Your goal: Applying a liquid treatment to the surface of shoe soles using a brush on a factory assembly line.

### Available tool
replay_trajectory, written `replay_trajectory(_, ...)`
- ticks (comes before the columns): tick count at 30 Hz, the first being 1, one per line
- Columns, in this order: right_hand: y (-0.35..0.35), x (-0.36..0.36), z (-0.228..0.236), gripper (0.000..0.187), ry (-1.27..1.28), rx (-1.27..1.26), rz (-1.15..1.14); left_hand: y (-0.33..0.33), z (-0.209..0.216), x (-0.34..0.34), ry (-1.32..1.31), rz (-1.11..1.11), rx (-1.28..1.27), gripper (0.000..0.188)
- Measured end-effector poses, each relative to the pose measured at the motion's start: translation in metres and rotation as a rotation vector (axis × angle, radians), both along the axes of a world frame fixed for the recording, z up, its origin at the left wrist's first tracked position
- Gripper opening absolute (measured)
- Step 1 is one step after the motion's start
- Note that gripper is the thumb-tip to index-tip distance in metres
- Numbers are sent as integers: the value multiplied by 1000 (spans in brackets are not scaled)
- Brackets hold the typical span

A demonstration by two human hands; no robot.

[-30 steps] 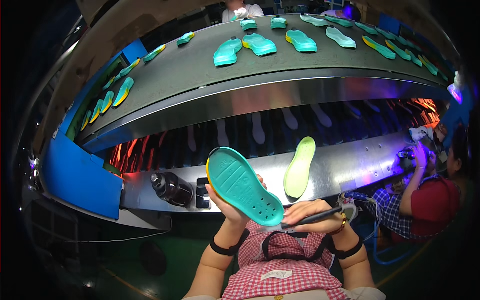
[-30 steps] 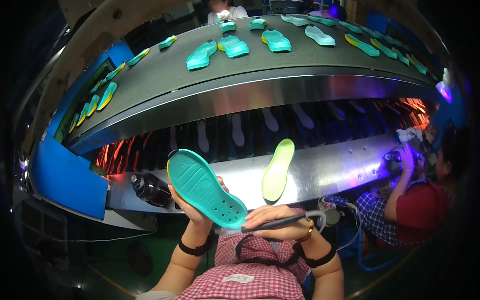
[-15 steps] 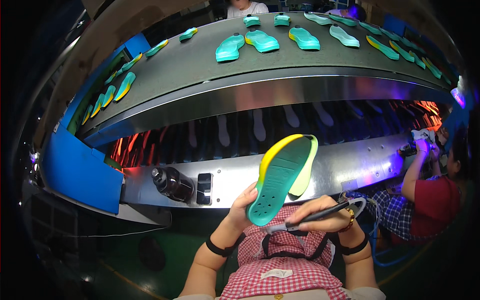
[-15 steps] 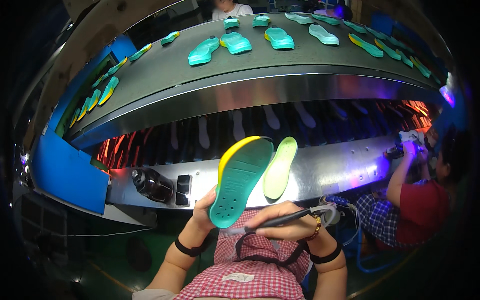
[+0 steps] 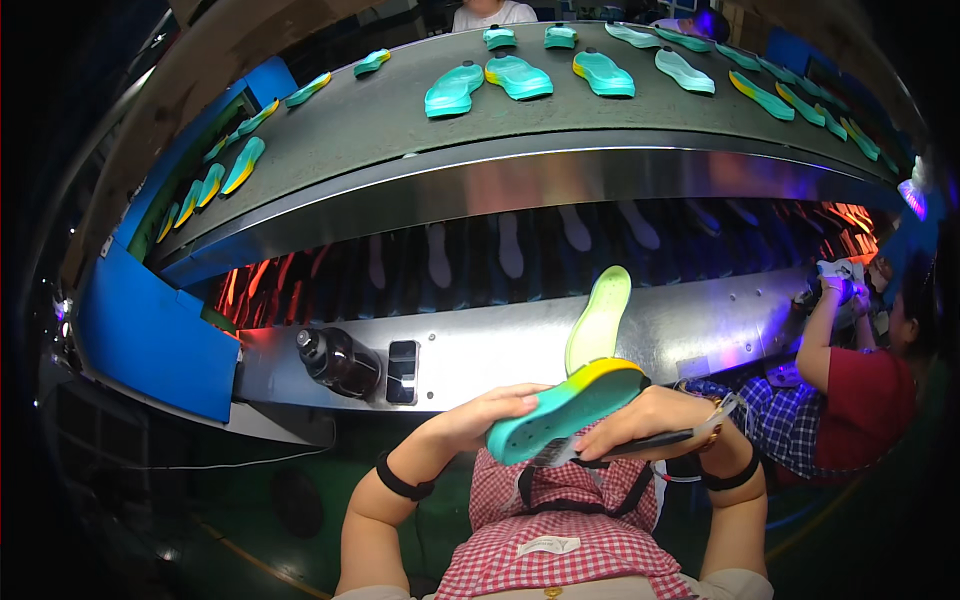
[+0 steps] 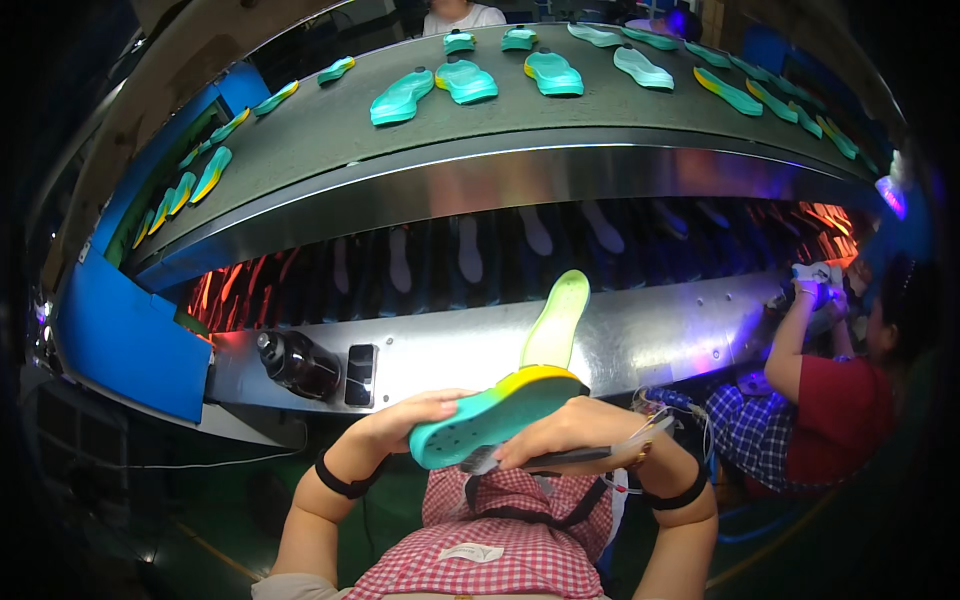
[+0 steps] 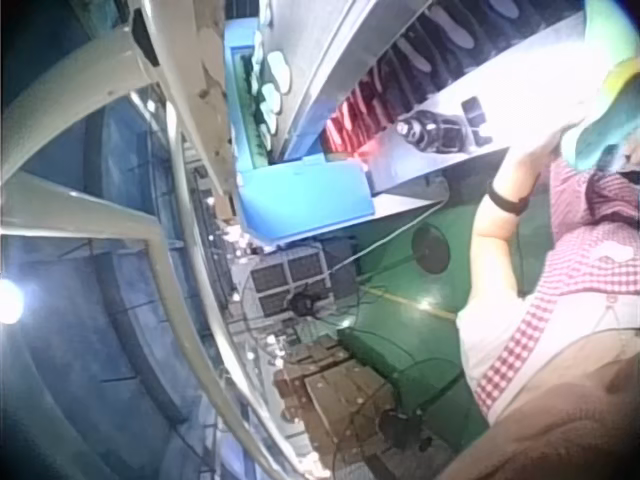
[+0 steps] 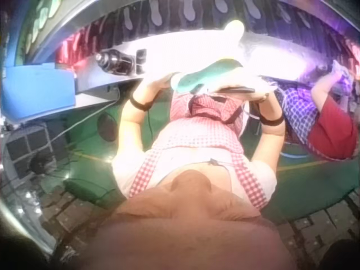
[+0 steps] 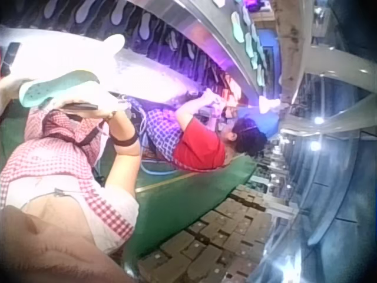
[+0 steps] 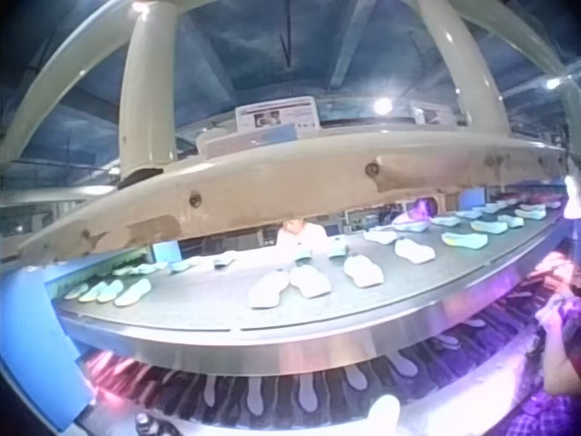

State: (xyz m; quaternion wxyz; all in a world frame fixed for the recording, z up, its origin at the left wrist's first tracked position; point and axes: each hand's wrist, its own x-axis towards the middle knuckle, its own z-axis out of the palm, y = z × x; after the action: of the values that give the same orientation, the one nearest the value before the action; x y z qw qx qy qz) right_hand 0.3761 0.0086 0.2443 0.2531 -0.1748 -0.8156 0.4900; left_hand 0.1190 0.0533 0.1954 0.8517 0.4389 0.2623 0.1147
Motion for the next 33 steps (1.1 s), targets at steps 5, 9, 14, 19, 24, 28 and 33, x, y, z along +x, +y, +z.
replay_trajectory(5,0,1,-21,26,203,-59,-195,0,3,-10,-165,75,-113,58)
replay_trajectory(9,-10,5,-21,27,168,-67,-176,5,6,-24,-131,117,19,60)
replay_trajectory(14,-9,-3,-35,24,237,-16,-451,-3,42,-28,-156,185,144,61)
replay_trajectory(19,-23,-3,-22,26,197,77,-306,-8,34,-31,-821,549,-946,76)
replay_trajectory(24,-18,-26,-30,23,292,-101,-605,1,-33,14,-577,615,-320,88)
replay_trajectory(28,-10,-41,-55,19,263,-285,-726,-9,-51,32,-500,631,-335,93)
replay_trajectory(33,-32,-57,-48,18,-48,520,-509,-2,-48,26,-556,834,-279,92)
